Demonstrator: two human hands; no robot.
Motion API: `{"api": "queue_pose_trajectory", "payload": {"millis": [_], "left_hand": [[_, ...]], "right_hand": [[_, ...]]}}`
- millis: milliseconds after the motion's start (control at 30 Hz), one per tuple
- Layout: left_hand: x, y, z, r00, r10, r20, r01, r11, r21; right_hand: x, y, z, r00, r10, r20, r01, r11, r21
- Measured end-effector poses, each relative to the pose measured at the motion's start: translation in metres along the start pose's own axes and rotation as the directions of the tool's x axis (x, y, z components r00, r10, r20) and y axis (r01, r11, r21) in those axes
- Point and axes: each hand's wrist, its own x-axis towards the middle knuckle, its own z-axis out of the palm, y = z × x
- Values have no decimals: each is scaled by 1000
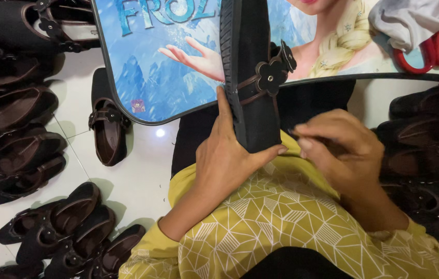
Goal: The person sits on the floor holding black shoes on their lap, wipes the uppers and edges with a tissue, and uses a small stick tool to clean along the sole edge. They apply glue from a bottle to a shoe part and set finished shoes aside with the many other shoes on the floor.
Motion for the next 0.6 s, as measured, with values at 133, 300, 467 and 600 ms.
{"api": "queue_pose_trajectory", "payload": {"millis": [133, 300, 467, 600], "left_hand": [[-6, -4, 2, 1000, -6, 0, 6, 1000, 21], [3, -11, -8, 1000, 11, -9, -11, 1000, -9], [-10, -23, -9, 1000, -23, 5, 23, 999, -23], [-1, -18, -4, 1000, -1, 5, 1, 1000, -31]], "right_hand": [[-14, 1, -7, 991, -130, -33, 130, 991, -3], [2, 7, 13, 994, -99, -42, 83, 956, -282], [-3, 15, 40, 997, -76, 6, 74, 958, -278], [1, 18, 32, 998, -49, 27, 54, 972, -229]]}}
